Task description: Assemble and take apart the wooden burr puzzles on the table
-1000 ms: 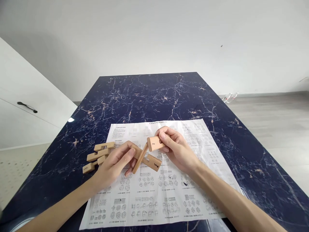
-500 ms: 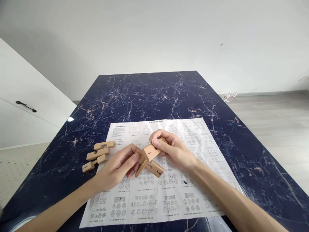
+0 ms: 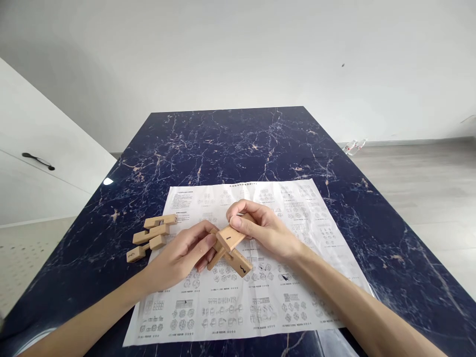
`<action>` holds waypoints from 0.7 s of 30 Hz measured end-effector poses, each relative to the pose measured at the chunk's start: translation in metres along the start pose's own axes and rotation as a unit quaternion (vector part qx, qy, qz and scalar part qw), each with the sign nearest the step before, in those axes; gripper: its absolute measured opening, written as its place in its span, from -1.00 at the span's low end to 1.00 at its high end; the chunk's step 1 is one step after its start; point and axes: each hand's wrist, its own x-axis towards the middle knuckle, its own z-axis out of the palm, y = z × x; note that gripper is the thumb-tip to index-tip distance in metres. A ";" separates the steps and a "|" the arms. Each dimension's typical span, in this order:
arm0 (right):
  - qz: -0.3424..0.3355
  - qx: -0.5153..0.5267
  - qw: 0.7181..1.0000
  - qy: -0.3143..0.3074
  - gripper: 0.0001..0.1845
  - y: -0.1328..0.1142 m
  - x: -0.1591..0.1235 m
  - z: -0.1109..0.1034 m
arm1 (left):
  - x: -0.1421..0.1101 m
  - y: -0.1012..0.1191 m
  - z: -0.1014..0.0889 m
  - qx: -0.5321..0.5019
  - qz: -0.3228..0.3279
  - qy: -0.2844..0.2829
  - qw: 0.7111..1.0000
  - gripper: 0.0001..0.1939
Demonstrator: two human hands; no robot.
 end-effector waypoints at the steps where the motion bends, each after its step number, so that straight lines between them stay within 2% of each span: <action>1: 0.000 0.006 1.000 -0.002 -0.74 0.000 0.000 0.000 | 0.000 0.001 0.000 0.000 -0.002 -0.001 1.000 -0.62; 21: -0.023 -0.013 1.000 -0.014 -0.81 -0.003 -0.001 0.003 | 0.000 0.001 0.002 0.018 -0.005 0.014 1.000 -0.68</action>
